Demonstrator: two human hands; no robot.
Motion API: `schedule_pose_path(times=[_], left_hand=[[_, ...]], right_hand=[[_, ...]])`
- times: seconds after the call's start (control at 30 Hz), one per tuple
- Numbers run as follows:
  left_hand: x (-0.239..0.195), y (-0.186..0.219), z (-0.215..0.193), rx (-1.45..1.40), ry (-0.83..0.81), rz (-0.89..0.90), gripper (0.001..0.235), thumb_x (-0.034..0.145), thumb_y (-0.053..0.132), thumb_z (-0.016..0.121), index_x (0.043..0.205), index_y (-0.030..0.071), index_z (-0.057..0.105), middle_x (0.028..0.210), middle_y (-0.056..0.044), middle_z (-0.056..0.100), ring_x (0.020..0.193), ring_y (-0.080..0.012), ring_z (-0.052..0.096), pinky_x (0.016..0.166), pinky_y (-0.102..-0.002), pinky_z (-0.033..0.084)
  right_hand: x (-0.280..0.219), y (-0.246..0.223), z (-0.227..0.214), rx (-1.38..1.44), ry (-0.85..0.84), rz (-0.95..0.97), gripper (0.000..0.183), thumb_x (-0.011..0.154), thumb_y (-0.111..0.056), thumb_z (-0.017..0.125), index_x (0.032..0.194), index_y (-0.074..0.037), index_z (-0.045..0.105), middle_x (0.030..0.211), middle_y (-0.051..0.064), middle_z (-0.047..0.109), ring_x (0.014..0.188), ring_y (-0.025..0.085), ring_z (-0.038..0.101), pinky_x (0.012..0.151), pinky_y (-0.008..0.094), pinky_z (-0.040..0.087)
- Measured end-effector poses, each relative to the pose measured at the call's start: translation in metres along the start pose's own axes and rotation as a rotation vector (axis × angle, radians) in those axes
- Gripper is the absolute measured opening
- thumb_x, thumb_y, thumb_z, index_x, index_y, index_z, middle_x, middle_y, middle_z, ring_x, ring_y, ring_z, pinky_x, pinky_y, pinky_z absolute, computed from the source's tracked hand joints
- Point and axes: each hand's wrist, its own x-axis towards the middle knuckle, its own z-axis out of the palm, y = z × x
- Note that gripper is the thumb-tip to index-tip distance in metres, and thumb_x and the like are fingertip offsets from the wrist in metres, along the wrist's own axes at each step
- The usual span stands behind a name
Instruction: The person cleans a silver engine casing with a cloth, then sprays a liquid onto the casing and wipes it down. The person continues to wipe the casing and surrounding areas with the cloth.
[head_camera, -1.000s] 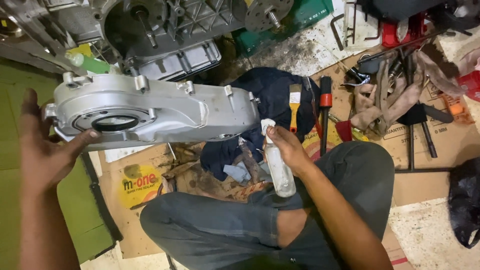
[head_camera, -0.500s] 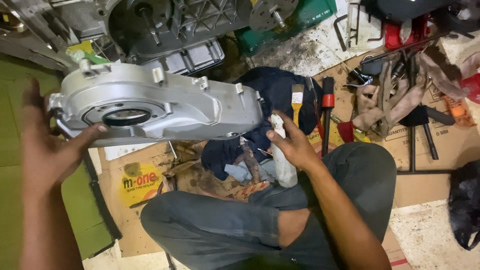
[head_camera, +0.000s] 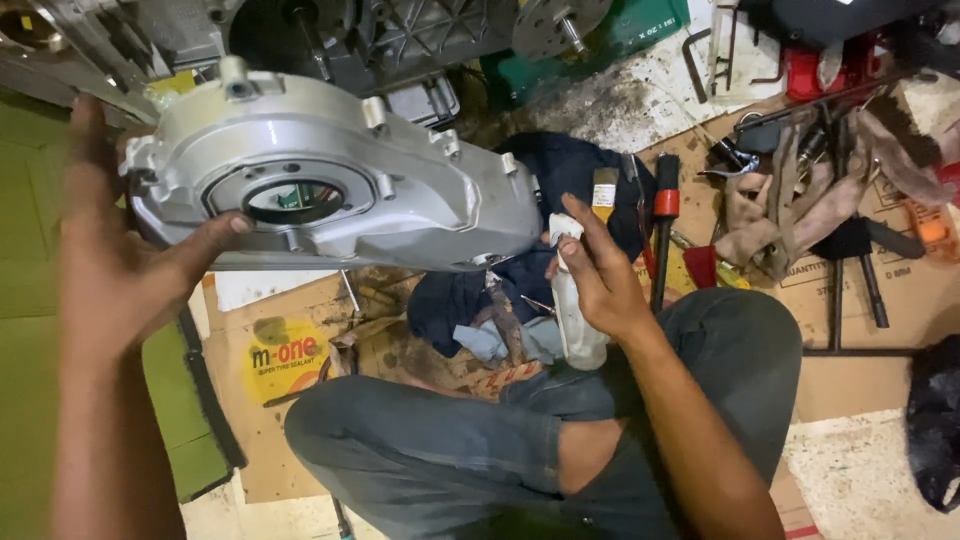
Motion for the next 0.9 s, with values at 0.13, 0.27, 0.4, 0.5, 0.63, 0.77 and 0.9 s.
schedule_pose_path(times=[0.13, 0.27, 0.4, 0.5, 0.63, 0.77, 0.9], left_hand=[[0.006, 0.01, 0.004, 0.001, 0.003, 0.028, 0.099, 0.083, 0.001, 0.076, 0.147, -0.01, 0.001, 0.159, -0.031, 0.005, 0.153, -0.0446, 0.014, 0.128, -0.049, 0.02], [0.015, 0.018, 0.007, -0.051, -0.009, 0.113, 0.101, 0.087, 0.004, 0.08, 0.15, 0.0, 0.001, 0.162, -0.033, 0.011, 0.155, -0.0473, 0.022, 0.129, -0.052, 0.024], [0.017, 0.034, 0.012, 0.012, 0.043, 0.075, 0.097, 0.096, 0.01, 0.085, 0.153, 0.005, 0.007, 0.164, -0.025, 0.019, 0.153, -0.0414, 0.035, 0.125, -0.044, 0.032], [0.015, 0.044, 0.015, 0.059, 0.033, 0.052, 0.106, 0.097, 0.012, 0.091, 0.154, 0.015, 0.002, 0.167, -0.028, 0.022, 0.154, -0.0425, 0.035, 0.124, -0.044, 0.034], [0.017, 0.055, 0.022, 0.352, 0.114, 0.137, 0.107, 0.09, 0.031, 0.096, 0.152, 0.003, 0.014, 0.138, -0.032, 0.059, 0.114, -0.0459, 0.054, 0.091, -0.054, 0.047], [0.019, 0.068, 0.029, 0.505, 0.161, 0.214, 0.084, 0.085, 0.041, 0.095, 0.131, -0.004, 0.041, 0.109, -0.025, 0.064, 0.096, -0.0431, 0.057, 0.078, -0.056, 0.044], [0.025, 0.078, 0.03, 0.535, 0.159, 0.19, 0.088, 0.087, 0.043, 0.094, 0.138, -0.002, 0.039, 0.108, -0.03, 0.062, 0.096, -0.0494, 0.056, 0.071, -0.057, 0.044]], right_hand=[[-0.002, -0.01, 0.006, -0.04, 0.04, -0.009, 0.045, 0.101, -0.032, 0.043, 0.136, -0.004, 0.044, 0.093, 0.011, 0.061, 0.071, 0.019, 0.062, 0.071, 0.034, 0.05], [-0.013, -0.003, 0.006, -0.187, 0.036, 0.023, 0.044, 0.1, -0.031, 0.044, 0.138, -0.008, 0.045, 0.103, 0.013, 0.064, 0.094, 0.023, 0.066, 0.077, 0.036, 0.053], [-0.018, 0.005, 0.01, -0.158, 0.055, 0.14, 0.049, 0.097, -0.037, 0.043, 0.137, -0.009, 0.045, 0.112, 0.017, 0.067, 0.068, 0.018, 0.067, 0.07, 0.033, 0.052], [-0.021, 0.003, 0.019, -0.038, 0.101, 0.13, 0.037, 0.098, -0.032, 0.048, 0.128, -0.009, 0.05, 0.09, 0.009, 0.065, 0.07, 0.018, 0.065, 0.065, 0.033, 0.053], [-0.026, -0.002, 0.028, -0.184, 0.088, 0.044, 0.036, 0.098, -0.03, 0.048, 0.128, -0.009, 0.053, 0.099, 0.011, 0.068, 0.09, 0.02, 0.068, 0.075, 0.033, 0.053], [-0.028, 0.001, 0.033, -0.228, -0.034, -0.103, 0.041, 0.101, -0.029, 0.044, 0.134, -0.004, 0.047, 0.122, 0.016, 0.06, 0.09, 0.026, 0.067, 0.079, 0.04, 0.055], [-0.024, 0.009, 0.03, -0.397, 0.039, -0.169, 0.034, 0.101, -0.026, 0.045, 0.126, -0.005, 0.055, 0.115, 0.013, 0.064, 0.093, 0.023, 0.066, 0.074, 0.034, 0.051]])
